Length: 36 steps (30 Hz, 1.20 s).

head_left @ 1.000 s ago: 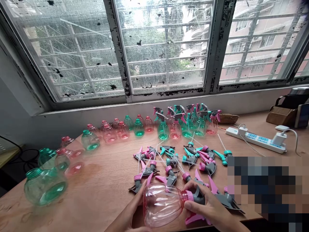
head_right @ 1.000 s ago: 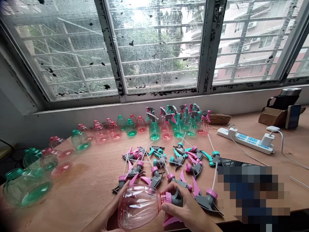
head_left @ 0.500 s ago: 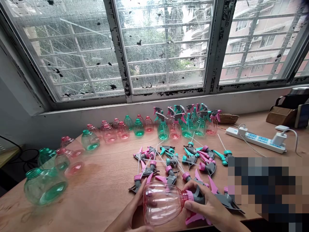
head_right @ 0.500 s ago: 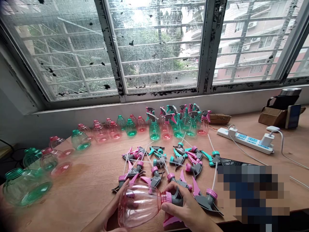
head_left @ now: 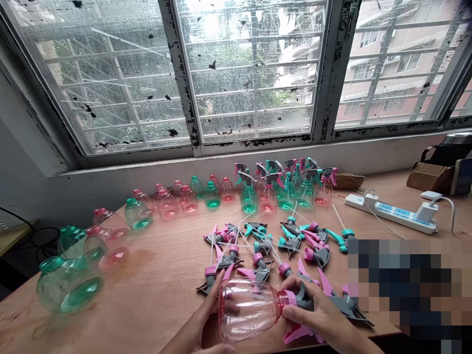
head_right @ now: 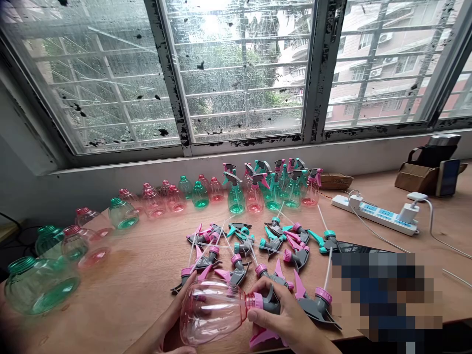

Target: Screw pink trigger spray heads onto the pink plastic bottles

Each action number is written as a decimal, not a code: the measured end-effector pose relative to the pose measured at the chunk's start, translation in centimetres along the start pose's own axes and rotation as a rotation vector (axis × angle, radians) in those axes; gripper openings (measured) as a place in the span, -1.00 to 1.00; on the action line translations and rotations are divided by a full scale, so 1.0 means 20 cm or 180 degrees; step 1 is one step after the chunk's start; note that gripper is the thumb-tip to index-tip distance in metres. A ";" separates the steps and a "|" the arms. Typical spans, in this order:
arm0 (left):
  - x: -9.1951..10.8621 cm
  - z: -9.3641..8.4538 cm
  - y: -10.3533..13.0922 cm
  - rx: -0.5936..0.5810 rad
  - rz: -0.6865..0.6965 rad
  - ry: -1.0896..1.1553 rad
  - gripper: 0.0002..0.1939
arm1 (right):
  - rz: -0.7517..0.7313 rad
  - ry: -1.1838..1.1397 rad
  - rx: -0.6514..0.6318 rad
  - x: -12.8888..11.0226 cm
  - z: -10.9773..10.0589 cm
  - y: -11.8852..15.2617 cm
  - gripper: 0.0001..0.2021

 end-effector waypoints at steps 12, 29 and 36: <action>-0.03 -0.01 0.00 0.0022 0.0039 -0.0003 -0.03 | -0.0191 0.0255 0.0052 -0.01 -0.01 0.00 -0.65; 0.05 0.02 0.00 -0.0088 0.0178 0.0113 0.01 | 0.0061 0.0024 -0.0015 0.02 0.01 0.00 -0.59; 0.05 0.04 0.00 -0.0213 0.0177 0.0453 0.04 | -0.0029 0.0281 0.0122 -0.01 -0.01 0.00 -0.56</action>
Point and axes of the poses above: each hand's wrist, its own y-axis away from the middle knuckle, its own z-axis out of the palm, x = y × z, the point moved 9 cm from there along -y, towards the middle knuckle
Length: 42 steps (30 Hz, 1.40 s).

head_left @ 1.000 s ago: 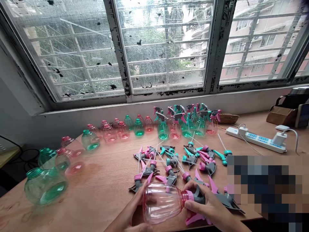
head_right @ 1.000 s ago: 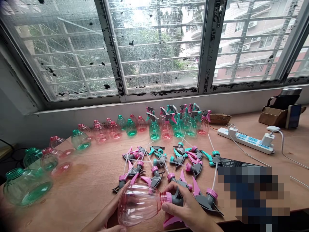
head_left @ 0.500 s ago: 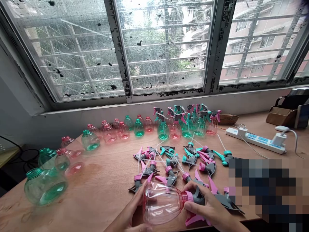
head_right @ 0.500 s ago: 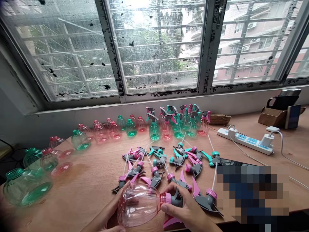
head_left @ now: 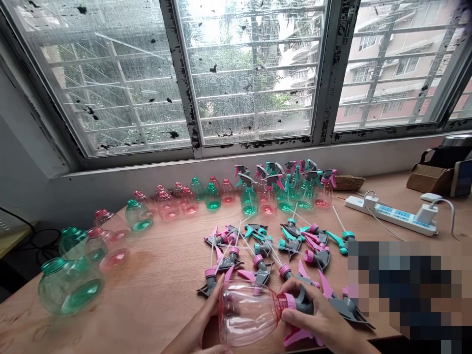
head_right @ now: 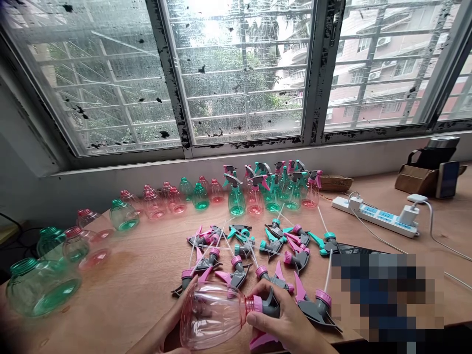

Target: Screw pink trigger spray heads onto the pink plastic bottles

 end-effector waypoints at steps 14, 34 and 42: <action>-0.02 -0.02 0.00 0.0114 -0.0064 -0.0140 0.06 | -0.0184 -0.0043 -0.0033 0.01 0.00 -0.01 -0.64; -0.05 -0.06 0.01 0.0210 -0.0128 -0.0154 -0.01 | -0.0090 -0.0110 0.0101 0.04 -0.02 -0.01 -0.63; 0.01 -0.02 0.00 0.0143 -0.0051 -0.0374 -0.02 | 0.0045 -0.0353 0.0105 0.07 -0.01 -0.02 -0.59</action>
Point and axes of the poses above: each hand's wrist, its own y-axis away from the middle knuckle, its own z-axis out of the palm, x = y × z, the point moved 9 cm from there along -y, towards the middle knuckle
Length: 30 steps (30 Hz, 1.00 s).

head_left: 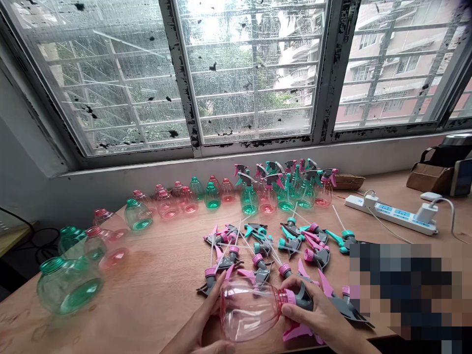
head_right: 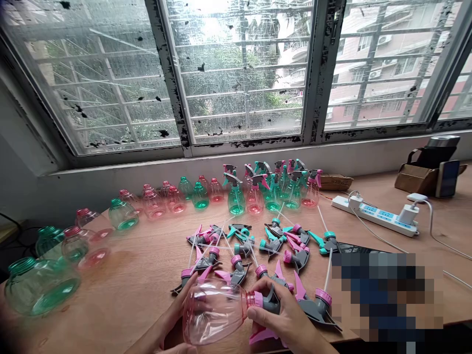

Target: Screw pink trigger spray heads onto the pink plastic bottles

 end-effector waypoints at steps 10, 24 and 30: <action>0.02 0.01 -0.01 -0.0130 0.0117 0.0307 -0.06 | -0.0195 0.0283 -0.0002 -0.05 0.00 0.01 -0.60; -0.05 0.01 0.01 -0.0103 -0.0043 0.0239 0.06 | -0.0179 0.0236 -0.0077 -0.04 0.01 0.00 -0.61; -0.03 0.02 0.00 -0.0120 -0.0027 0.0332 -0.02 | -0.0056 0.0204 -0.0108 -0.02 0.01 0.00 -0.59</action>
Point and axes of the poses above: each hand's wrist, its own y-axis away from the middle knuckle, its own z-axis out of the palm, x = y × z, the point moved 9 cm from there along -y, towards the middle knuckle
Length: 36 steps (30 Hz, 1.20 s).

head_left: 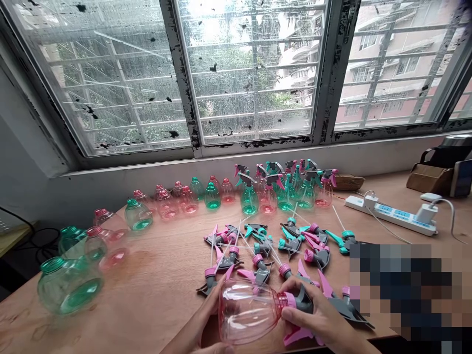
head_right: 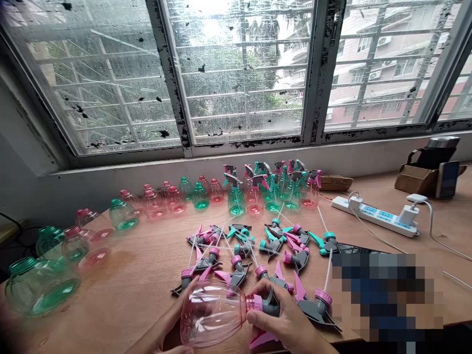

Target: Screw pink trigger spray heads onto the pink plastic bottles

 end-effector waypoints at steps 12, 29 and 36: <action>-0.01 -0.02 0.00 0.0050 0.0085 0.0039 0.02 | -0.0191 0.0209 0.0119 -0.02 -0.02 0.00 -0.62; 0.00 0.00 0.00 -0.0031 0.0114 0.0111 -0.06 | -0.0163 0.0104 0.0060 0.00 -0.01 0.00 -0.62; -0.02 -0.03 0.00 0.0145 -0.0015 -0.0065 0.06 | -0.0073 0.0186 0.0094 -0.02 -0.02 0.00 -0.59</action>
Point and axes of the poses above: each hand's wrist, its own y-axis away from the middle knuckle, its own z-axis out of the palm, x = y × z, the point moved 9 cm from there along -y, towards the middle knuckle
